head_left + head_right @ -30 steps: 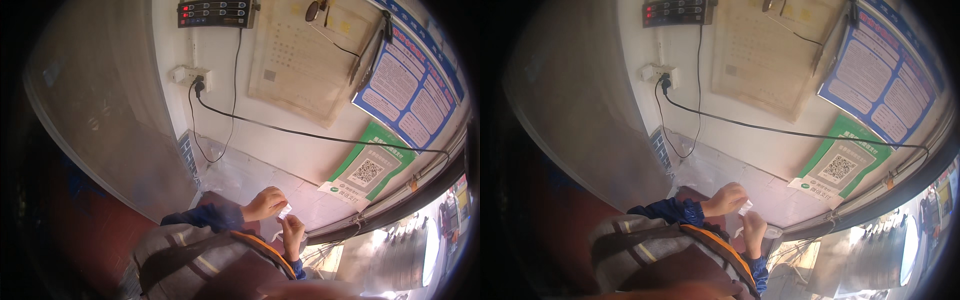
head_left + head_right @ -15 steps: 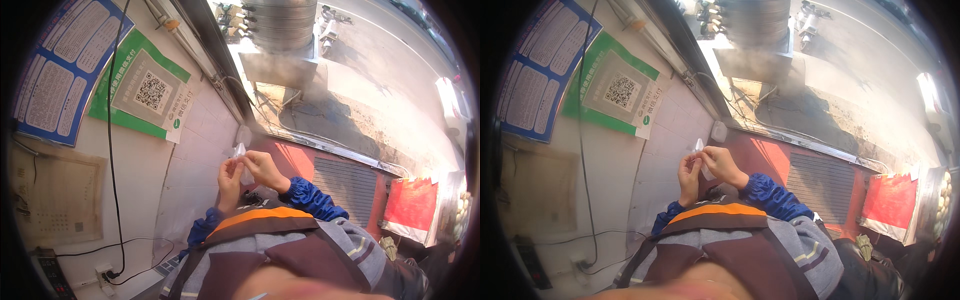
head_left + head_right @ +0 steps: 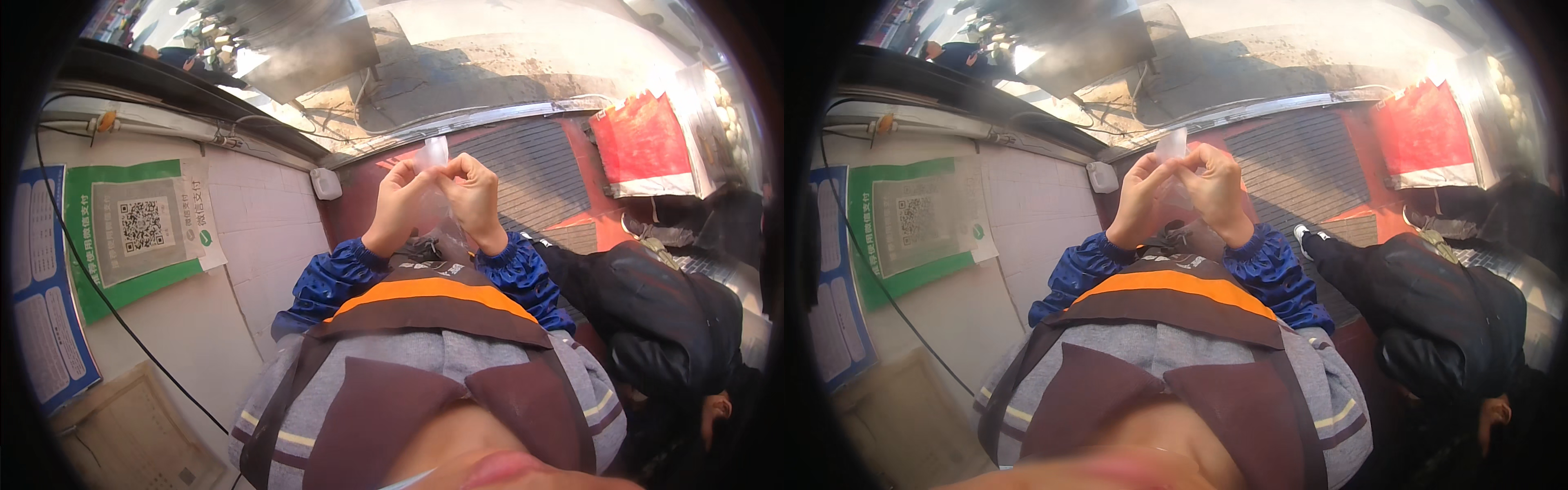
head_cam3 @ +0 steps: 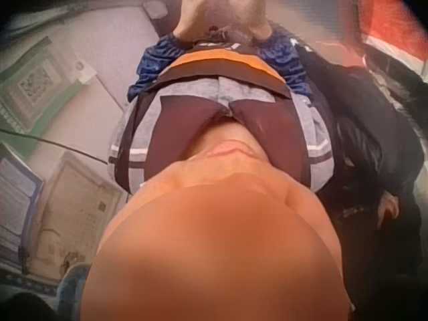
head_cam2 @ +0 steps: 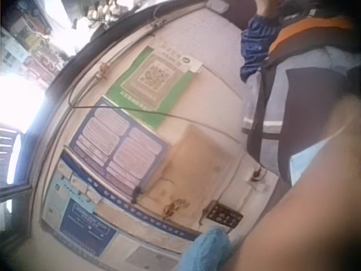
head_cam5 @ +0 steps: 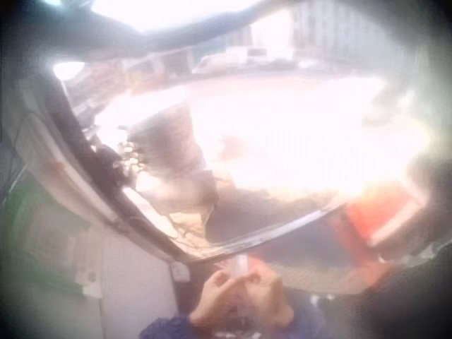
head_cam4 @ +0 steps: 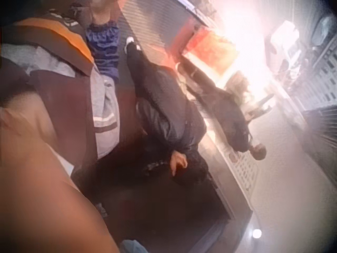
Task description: The person retrieves a steamed bun from a steamer, places it in a plastic bag, and adds chopped greens and a spoonful of sauce. The person then holds the bagged bun while moving through the restaurant.
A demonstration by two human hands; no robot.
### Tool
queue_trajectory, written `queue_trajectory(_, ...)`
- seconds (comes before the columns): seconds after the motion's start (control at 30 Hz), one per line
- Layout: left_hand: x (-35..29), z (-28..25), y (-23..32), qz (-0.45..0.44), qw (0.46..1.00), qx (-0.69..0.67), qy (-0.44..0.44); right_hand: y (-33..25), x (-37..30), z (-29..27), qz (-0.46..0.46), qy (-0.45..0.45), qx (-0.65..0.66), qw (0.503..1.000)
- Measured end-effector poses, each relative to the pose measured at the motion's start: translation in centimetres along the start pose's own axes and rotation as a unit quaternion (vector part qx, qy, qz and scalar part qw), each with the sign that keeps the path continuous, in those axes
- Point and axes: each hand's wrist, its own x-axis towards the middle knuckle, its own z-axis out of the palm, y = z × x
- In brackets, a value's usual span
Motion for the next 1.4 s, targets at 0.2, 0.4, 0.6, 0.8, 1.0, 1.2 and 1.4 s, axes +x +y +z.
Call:
queue_trajectory(0.2, -0.3, 2.8, -1.6, -0.092, 0.99, -0.027, -0.103, -0.7, -3.6, -3.6, 0.072, 0.103, -0.004, 0.992)
queue_trajectory(0.4, -0.8, 3.3, -3.3, -0.119, 0.982, -0.038, -0.145, -2.2, -7.1, -5.6, -0.012, 0.113, -0.068, 0.991)
queue_trajectory(0.6, -2.0, 3.5, -4.0, -0.116, 0.978, -0.004, -0.173, -3.1, -9.4, -5.8, 0.01, 0.162, -0.092, 0.982)
queue_trajectory(0.8, -3.3, 3.3, -3.7, -0.117, 0.968, 0.034, -0.22, -2.6, -10.0, -5.4, 0.013, 0.195, -0.086, 0.977)
queue_trajectory(1.0, -3.9, 3.9, -3.8, -0.085, 0.963, 0.11, -0.231, -1.7, -10.1, -5.3, -0.048, 0.207, -0.115, 0.97)
queue_trajectory(1.2, -4.0, 3.4, -4.2, -0.101, 0.965, 0.078, -0.229, -1.1, -10.9, -5.7, 0.094, 0.178, 0.06, 0.978)
queue_trajectory(1.4, -4.3, 3.6, -3.6, -0.112, 0.964, 0.098, -0.221, -0.9, -11.0, -5.9, 0.053, 0.17, 0.013, 0.984)
